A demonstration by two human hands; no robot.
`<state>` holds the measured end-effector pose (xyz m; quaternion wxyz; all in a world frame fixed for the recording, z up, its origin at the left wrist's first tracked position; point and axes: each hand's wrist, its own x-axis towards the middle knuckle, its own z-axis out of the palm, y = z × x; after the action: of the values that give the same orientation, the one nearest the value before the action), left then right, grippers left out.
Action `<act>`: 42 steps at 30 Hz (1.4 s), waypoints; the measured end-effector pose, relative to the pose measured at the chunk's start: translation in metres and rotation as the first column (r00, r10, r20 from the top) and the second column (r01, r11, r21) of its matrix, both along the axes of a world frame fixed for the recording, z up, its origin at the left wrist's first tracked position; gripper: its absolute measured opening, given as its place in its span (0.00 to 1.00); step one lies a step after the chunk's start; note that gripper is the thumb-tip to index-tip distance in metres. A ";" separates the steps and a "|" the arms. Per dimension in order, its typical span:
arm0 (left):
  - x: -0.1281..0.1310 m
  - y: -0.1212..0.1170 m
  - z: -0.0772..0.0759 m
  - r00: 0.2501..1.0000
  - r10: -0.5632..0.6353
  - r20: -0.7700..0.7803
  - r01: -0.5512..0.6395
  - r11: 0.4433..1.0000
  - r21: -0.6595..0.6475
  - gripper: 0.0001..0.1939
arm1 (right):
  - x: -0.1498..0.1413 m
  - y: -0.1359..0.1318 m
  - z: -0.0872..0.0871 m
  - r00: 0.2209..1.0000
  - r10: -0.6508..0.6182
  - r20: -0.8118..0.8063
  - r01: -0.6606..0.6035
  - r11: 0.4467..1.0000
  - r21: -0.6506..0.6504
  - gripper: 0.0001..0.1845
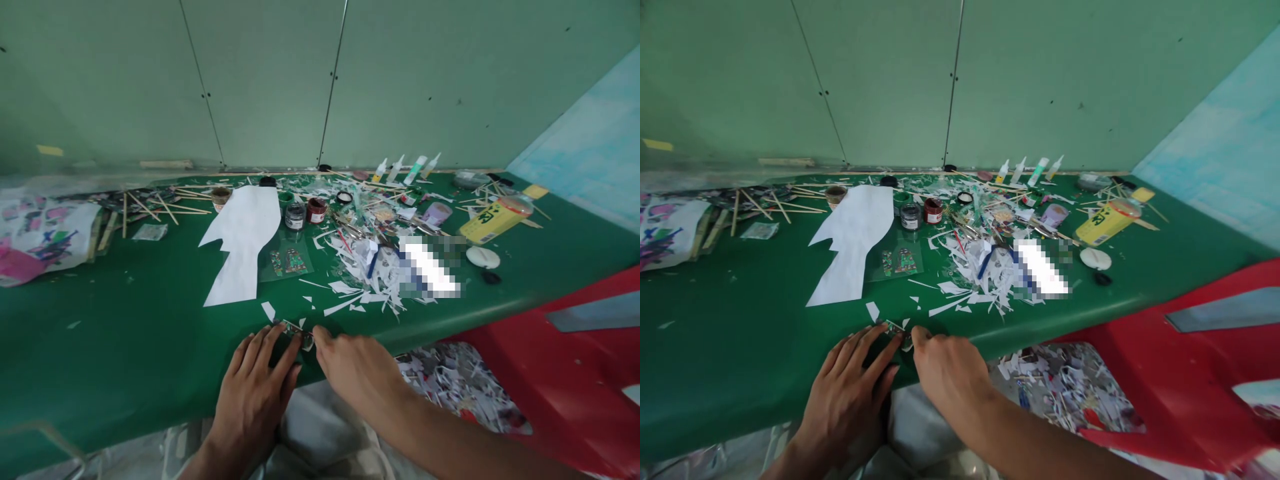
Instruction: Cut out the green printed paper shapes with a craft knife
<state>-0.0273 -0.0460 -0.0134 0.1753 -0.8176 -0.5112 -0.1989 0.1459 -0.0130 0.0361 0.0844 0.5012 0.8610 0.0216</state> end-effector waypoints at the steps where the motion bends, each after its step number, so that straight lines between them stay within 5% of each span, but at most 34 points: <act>1: 0.000 0.000 0.000 1.000 -0.002 -0.004 0.002 1.000 -0.003 0.18 | 0.000 -0.001 0.000 1.000 -0.003 -0.004 0.003 1.000 0.008 0.10; 13: 0.000 0.001 0.001 0.999 -0.009 -0.038 0.009 1.000 0.007 0.18 | 0.015 -0.015 -0.004 0.987 -0.158 -0.032 0.156 0.986 -0.062 0.12; 18: -0.001 0.001 0.001 1.000 -0.027 0.004 0.026 1.000 0.014 0.17 | 0.034 -0.004 0.008 0.958 -0.205 -0.202 0.187 0.977 -0.106 0.11; 22: -0.002 0.000 -0.002 0.997 -0.048 0.066 0.044 0.998 0.055 0.16 | 0.015 0.014 0.008 0.907 -0.271 -0.323 0.260 0.963 -0.078 0.13; 27: -0.005 -0.001 -0.002 0.993 -0.051 0.108 0.043 0.996 0.073 0.14 | -0.018 0.029 -0.002 0.910 -0.298 -0.288 0.287 0.955 -0.079 0.14; 34: -0.005 -0.003 0.005 0.992 -0.024 0.127 0.018 0.999 0.048 0.14 | 0.004 0.047 -0.003 0.903 -0.387 -0.185 0.381 0.922 -0.067 0.11; 39: 0.003 -0.001 0.006 0.978 0.177 0.112 -0.181 0.983 0.019 0.15 | 0.012 0.040 -0.001 0.889 -0.320 -0.328 0.338 0.941 -0.004 0.11; 42: 0.009 0.001 0.004 0.989 0.125 0.078 -0.127 0.991 0.031 0.16 | 0.011 0.030 0.001 0.906 -0.261 -0.332 0.252 0.965 -0.071 0.11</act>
<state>-0.0184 -0.0448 -0.0091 0.1824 -0.7722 -0.5645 -0.2274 0.1566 0.0172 0.0375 -0.0563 0.6048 0.7895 -0.0875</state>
